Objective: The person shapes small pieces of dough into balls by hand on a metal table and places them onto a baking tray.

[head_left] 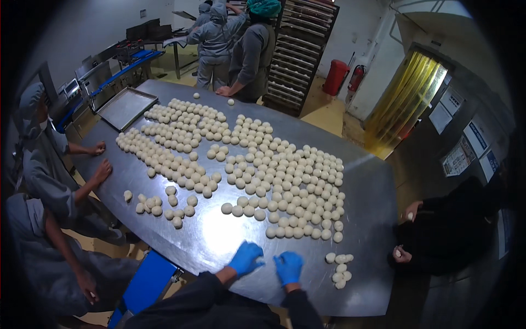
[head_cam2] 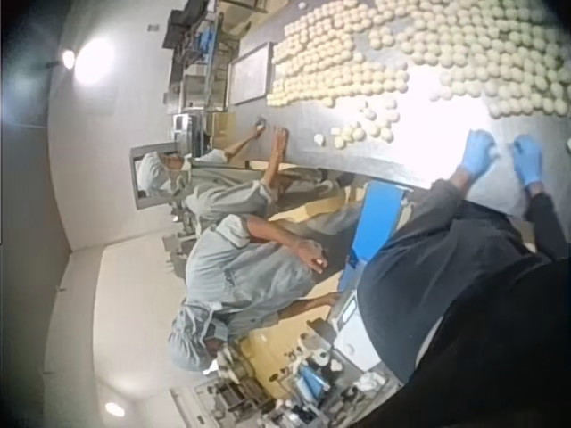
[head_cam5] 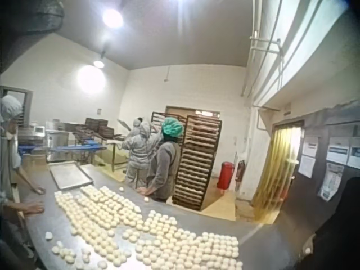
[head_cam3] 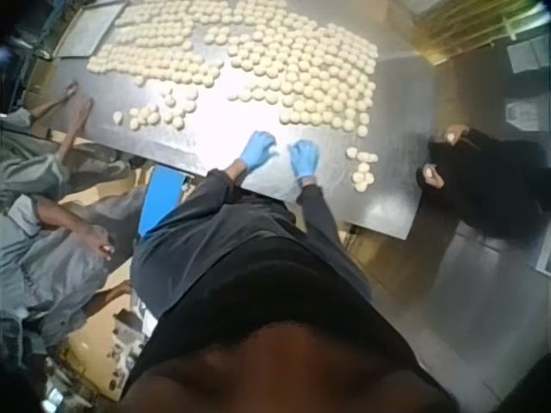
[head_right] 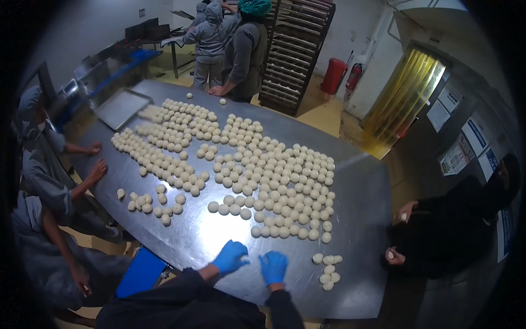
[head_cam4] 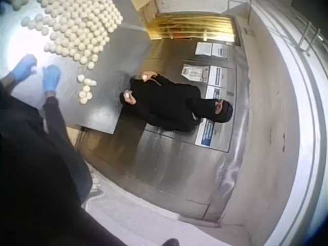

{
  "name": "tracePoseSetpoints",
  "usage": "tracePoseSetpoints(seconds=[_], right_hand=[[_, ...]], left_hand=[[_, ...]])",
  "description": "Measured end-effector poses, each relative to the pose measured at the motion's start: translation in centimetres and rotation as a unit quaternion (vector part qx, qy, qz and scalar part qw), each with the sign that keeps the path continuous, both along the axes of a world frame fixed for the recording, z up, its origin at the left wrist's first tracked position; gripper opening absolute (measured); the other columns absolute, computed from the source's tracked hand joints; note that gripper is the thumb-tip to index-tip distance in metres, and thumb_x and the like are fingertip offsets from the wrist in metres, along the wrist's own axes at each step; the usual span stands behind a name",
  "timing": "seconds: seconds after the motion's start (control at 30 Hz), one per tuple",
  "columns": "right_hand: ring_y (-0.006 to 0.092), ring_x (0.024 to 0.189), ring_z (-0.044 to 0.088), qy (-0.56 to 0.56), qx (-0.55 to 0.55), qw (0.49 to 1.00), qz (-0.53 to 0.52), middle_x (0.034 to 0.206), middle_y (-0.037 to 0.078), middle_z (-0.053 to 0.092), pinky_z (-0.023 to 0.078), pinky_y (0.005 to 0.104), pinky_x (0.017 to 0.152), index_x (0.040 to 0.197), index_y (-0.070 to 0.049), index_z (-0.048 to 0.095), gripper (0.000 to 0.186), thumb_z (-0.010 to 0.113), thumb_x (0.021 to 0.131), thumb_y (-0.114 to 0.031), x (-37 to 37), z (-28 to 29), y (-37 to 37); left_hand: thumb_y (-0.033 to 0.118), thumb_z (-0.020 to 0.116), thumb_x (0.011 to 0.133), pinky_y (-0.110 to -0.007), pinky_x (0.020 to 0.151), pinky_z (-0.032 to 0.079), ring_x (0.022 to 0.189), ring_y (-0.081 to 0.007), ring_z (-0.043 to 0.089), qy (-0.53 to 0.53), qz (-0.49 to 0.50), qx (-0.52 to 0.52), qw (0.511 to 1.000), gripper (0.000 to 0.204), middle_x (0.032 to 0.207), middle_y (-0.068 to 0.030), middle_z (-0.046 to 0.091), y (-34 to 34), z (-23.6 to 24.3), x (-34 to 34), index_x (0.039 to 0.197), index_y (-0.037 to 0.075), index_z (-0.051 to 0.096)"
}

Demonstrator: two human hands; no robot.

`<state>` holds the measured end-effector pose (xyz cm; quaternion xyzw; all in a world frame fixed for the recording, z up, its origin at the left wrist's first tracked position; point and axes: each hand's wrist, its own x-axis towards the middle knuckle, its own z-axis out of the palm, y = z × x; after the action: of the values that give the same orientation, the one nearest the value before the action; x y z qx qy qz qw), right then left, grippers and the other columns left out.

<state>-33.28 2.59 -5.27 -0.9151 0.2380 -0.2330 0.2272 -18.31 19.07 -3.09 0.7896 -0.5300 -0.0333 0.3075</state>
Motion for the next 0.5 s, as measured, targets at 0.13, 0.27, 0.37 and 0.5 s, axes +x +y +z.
tracePoseSetpoints(seconds=[0.13, 0.27, 0.37, 0.5], right_hand=[[0.0332, 0.081, 0.062, 0.136, -0.028, 0.990, -0.018, 0.082, 0.012, 0.067, 0.045, 0.0476, 0.078, 0.075, -0.011, 0.066, 0.024, 0.072, 0.084, -0.032, -7.3, 0.9, -2.3], [0.0338, 0.083, 0.063, -0.049, -0.019, 0.998, 0.019, 0.074, 0.012, 0.066, 0.046, 0.0490, 0.078, 0.068, -0.010, 0.066, 0.024, 0.074, 0.080, -0.029, -7.4, -3.8, 3.7], [0.0349, 0.083, 0.063, 0.021, 0.016, 1.000, 0.004, 0.073, 0.012, 0.066, 0.046, 0.0492, 0.077, 0.067, -0.010, 0.066, 0.022, 0.076, 0.079, -0.026, -0.5, -1.1, 2.0], [0.0369, 0.075, 0.062, 0.048, -0.011, 0.998, -0.035, 0.073, 0.013, 0.066, 0.047, 0.0493, 0.072, 0.070, -0.009, 0.068, 0.019, 0.076, 0.079, -0.024, -4.5, 2.7, -1.8]], left_hand=[[0.019, 0.069, 0.079, -0.049, 0.074, 0.047, 0.074, -0.0367, 0.063, 0.114, 0.057, 0.072, 0.989, 0.018, 0.071, -0.0150, 0.066, 6.6, -0.6, 0.9, 0.063, 0.011, 0.066], [0.021, 0.070, 0.080, -0.045, 0.080, 0.047, 0.081, -0.0307, 0.065, 0.049, -0.067, -0.031, 0.996, 0.010, 0.078, -0.0085, 0.069, 6.1, -1.9, -4.4, 0.073, 0.014, 0.070], [0.025, 0.074, 0.080, -0.043, 0.080, 0.046, 0.083, -0.0287, 0.064, 0.017, -0.043, 0.020, 0.999, 0.013, 0.079, -0.0041, 0.069, 0.1, -2.1, -1.2, 0.074, 0.014, 0.070], [0.021, 0.070, 0.080, -0.050, 0.068, 0.048, 0.067, -0.0382, 0.063, 0.033, 0.113, 0.033, 0.992, 0.017, 0.069, -0.0151, 0.067, 4.7, 0.1, 1.6, 0.066, 0.011, 0.071]])
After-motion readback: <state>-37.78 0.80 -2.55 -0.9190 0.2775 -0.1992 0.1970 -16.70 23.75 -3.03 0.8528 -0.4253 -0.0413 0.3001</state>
